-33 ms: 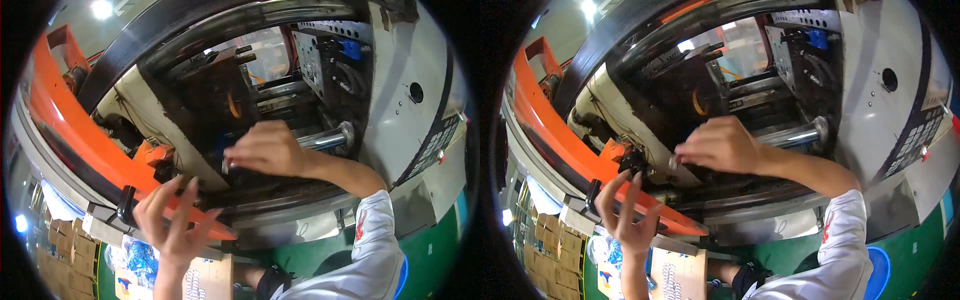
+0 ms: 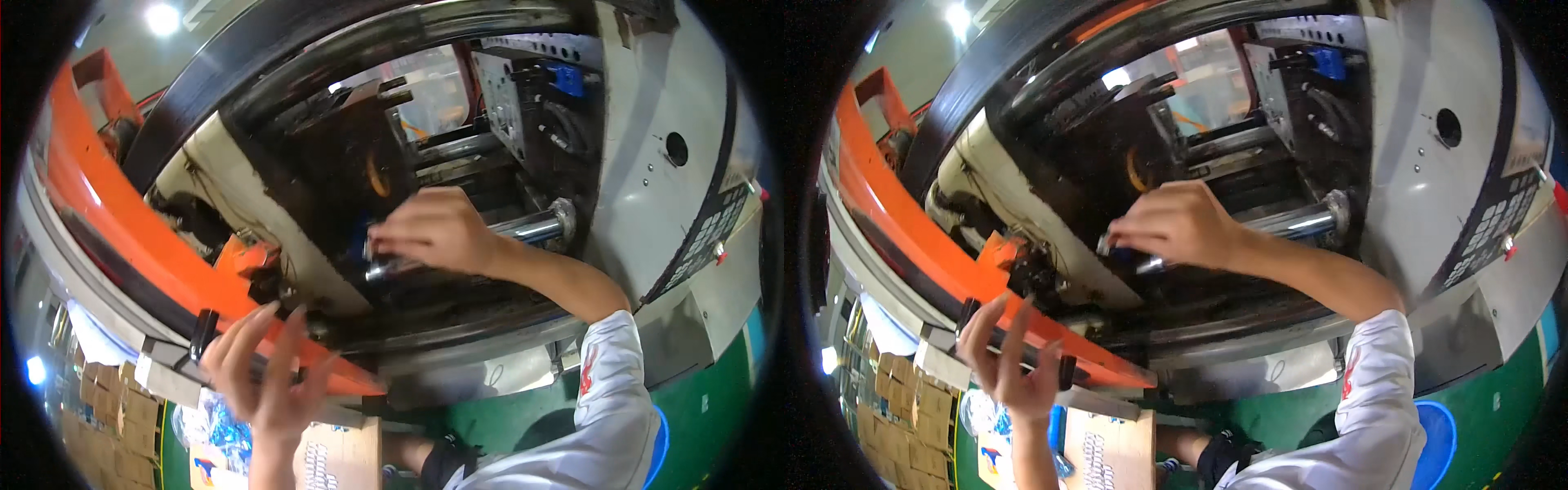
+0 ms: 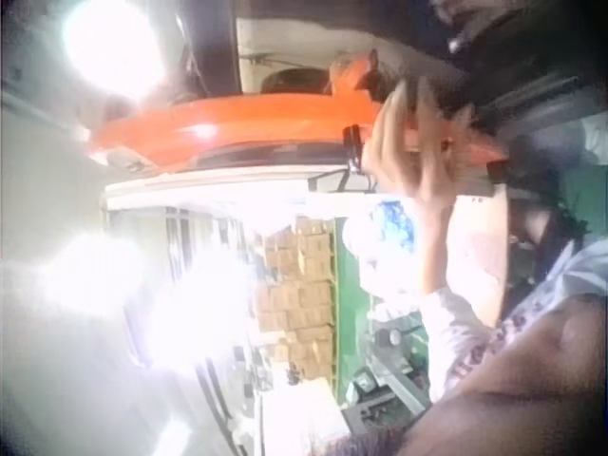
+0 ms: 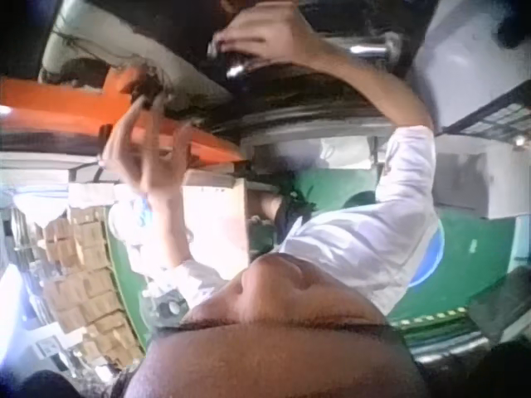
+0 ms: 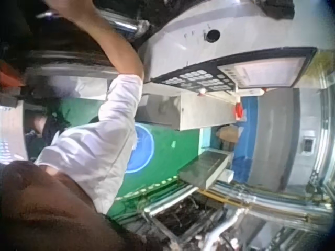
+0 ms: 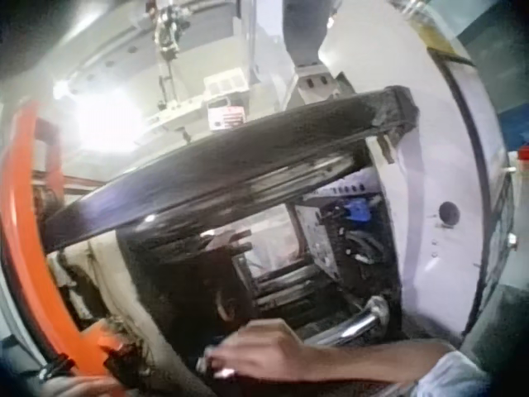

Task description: The person assembles plastic components by inserting blue plastic inserts into white plastic housings by hand.

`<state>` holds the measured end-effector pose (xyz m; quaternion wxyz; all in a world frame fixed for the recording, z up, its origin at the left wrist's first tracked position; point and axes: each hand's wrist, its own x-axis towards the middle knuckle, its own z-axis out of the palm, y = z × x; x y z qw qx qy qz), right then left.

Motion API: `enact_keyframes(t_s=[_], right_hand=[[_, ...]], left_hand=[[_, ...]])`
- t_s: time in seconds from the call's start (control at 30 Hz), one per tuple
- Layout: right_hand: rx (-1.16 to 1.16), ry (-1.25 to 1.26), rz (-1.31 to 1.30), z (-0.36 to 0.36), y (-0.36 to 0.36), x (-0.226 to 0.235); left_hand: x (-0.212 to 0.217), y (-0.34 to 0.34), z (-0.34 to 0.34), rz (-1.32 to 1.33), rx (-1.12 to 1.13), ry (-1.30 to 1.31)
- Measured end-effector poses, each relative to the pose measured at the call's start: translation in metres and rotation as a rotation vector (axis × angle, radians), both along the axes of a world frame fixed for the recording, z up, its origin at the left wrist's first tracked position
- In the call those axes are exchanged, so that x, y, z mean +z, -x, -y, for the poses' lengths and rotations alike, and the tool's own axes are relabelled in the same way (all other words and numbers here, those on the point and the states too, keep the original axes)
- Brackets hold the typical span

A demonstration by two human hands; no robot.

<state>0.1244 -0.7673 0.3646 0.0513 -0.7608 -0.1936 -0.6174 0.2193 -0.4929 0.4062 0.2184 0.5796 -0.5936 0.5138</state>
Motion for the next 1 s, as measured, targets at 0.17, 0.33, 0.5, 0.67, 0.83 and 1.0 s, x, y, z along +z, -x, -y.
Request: enact_keyframes(t_s=[0.17,0.33,0.5,0.67,0.83,1.0], right_hand=[[0.002,-0.528,0.010,0.105,-0.039,-0.021],[-0.058,-1.217,-0.167,0.215,-0.090,-0.049],[-0.328,-1.072,-0.062,0.291,-0.142,-0.053],[-0.343,-1.039,-0.013,0.315,-0.175,-0.050],[-0.207,-1.097,-0.057,0.303,-0.185,-0.046],[-0.148,-1.067,-0.019,0.316,-0.183,-0.055]], left_hand=[[0.004,-0.032,-0.048,0.190,0.183,0.106],[-0.006,-0.053,-0.025,0.023,0.114,0.073],[-0.007,-0.042,-0.019,0.071,0.256,0.084],[-0.011,-0.044,-0.011,0.043,0.242,0.069],[-0.010,-0.042,-0.017,0.073,0.303,0.056],[-0.009,-0.045,-0.016,0.103,0.284,0.039]])
